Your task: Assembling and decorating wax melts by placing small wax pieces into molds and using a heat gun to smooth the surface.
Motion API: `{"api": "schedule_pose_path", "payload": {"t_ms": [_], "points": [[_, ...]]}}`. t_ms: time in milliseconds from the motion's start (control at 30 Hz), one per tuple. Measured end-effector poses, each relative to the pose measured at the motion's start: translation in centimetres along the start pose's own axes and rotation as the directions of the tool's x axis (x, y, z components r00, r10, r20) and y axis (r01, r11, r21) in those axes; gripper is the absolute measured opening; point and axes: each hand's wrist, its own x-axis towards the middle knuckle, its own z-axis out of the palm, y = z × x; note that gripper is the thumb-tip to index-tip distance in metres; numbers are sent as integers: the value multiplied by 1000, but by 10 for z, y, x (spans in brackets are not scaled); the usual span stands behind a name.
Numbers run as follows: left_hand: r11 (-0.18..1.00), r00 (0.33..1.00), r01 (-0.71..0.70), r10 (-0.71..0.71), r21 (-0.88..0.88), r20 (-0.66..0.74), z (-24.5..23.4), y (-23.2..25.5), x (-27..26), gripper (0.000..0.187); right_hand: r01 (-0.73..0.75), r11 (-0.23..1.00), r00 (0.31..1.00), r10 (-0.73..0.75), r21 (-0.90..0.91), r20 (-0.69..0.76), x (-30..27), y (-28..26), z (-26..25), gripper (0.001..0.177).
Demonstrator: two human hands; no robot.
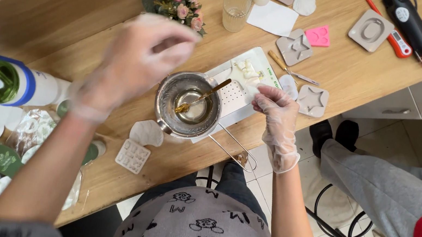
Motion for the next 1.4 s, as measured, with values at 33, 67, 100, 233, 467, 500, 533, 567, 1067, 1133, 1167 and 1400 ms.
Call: {"api": "schedule_pose_path", "payload": {"t_ms": [33, 67, 100, 233, 467, 500, 533, 567, 1067, 1133, 1167, 1400], "points": [[997, 993, -67, 70, -36, 93, 10, -6, 20, 24, -10, 1000, 1000, 10, -3, -15, -1, 0, 1, 15], [997, 992, -73, 77, -40, 97, 21, -11, 36, 24, -7, 1000, 1000, 7, -1, -23, 1, 1, 1, 15], [995, 955, 76, -55, -61, 290, 32, -16, 51, 30, -14, 1000, 1000, 14, 18, -26, 3, 4, 1, 17], [959, 737, 276, -256, 67, 626, 69, -31, 87, 39, 10, 991, 1000, -10, 133, 3, 3, 7, 12, 24], [964, 690, 139, -258, 226, 676, 114, -74, 107, 33, 19, 994, 1000, -18, 110, -15, 7, 10, 19, 16], [972, 701, 129, -231, 198, 675, 117, -78, 106, 31, 21, 997, 999, -17, 74, -47, 5, 6, 19, 15], [978, 711, 118, -203, 170, 673, 120, -81, 106, 29, 21, 999, 997, -18, 37, -78, 3, 3, 19, 14], [978, 711, 119, -203, 169, 673, 122, -83, 107, 29, 20, 999, 997, -17, 36, -78, 4, 5, 17, 14], [875, 675, 457, -226, -158, 702, 81, -35, 106, 13, 130, 984, 991, -132, 125, 12, 0, -43, 24, 27], [888, 691, 411, -156, -206, 706, 77, -33, 108, 19, 155, 987, 985, -158, 46, 67, 6, -59, 27, 24], [888, 691, 410, -154, -207, 706, 78, -35, 108, 19, 156, 987, 985, -159, 46, 65, 10, -63, 28, 24], [784, 718, 457, -45, -421, 695, 88, -49, 104, 14, 139, 987, 970, -152, 77, 190, 19, -78, 47, 29]]}}
